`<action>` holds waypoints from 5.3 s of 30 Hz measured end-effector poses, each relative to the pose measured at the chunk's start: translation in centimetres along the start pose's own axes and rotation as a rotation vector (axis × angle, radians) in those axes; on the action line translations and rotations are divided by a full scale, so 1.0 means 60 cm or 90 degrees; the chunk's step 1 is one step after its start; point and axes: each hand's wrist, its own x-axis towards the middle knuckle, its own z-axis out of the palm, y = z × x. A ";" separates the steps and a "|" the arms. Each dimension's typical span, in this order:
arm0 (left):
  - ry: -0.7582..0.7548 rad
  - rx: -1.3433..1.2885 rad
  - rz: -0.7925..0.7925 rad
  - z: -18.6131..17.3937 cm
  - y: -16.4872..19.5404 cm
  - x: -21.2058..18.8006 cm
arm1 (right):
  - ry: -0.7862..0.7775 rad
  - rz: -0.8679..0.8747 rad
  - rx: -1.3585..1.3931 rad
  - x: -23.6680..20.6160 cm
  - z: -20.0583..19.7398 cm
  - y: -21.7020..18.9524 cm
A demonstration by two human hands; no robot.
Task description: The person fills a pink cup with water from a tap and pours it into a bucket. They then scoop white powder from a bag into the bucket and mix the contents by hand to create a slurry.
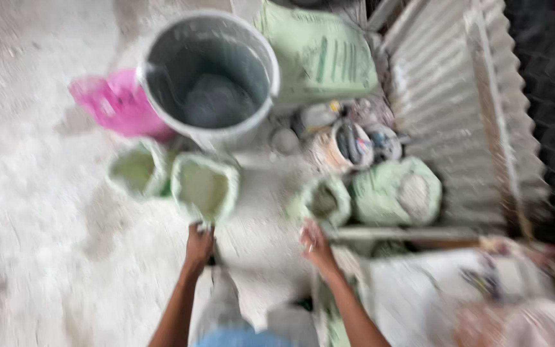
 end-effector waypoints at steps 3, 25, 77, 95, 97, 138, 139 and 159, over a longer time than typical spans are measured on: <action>0.161 0.169 0.034 -0.058 -0.006 0.185 | -0.044 0.106 -0.052 0.167 0.175 -0.035; -0.061 0.066 0.088 -0.034 0.103 0.526 | 0.126 0.006 -0.006 0.454 0.307 -0.056; -0.206 -0.185 1.016 0.359 0.274 -0.635 | 0.092 -0.577 0.822 -0.534 -0.678 -0.111; -0.505 -0.183 0.420 0.329 0.458 -0.696 | 0.411 -0.129 -0.653 -0.636 -0.654 -0.316; -0.575 -0.368 0.235 0.340 0.446 -0.677 | 0.319 -0.179 -0.504 -0.591 -0.665 -0.311; -0.541 0.046 0.632 0.425 0.584 -0.479 | 0.653 -0.232 0.051 -0.769 -0.487 -0.064; -0.527 0.087 0.650 0.415 0.571 -0.496 | 0.663 -0.304 -0.095 -0.782 -0.480 -0.099; -0.752 0.029 0.755 0.354 0.454 -0.585 | 0.510 -0.118 -0.346 -0.380 -0.465 0.063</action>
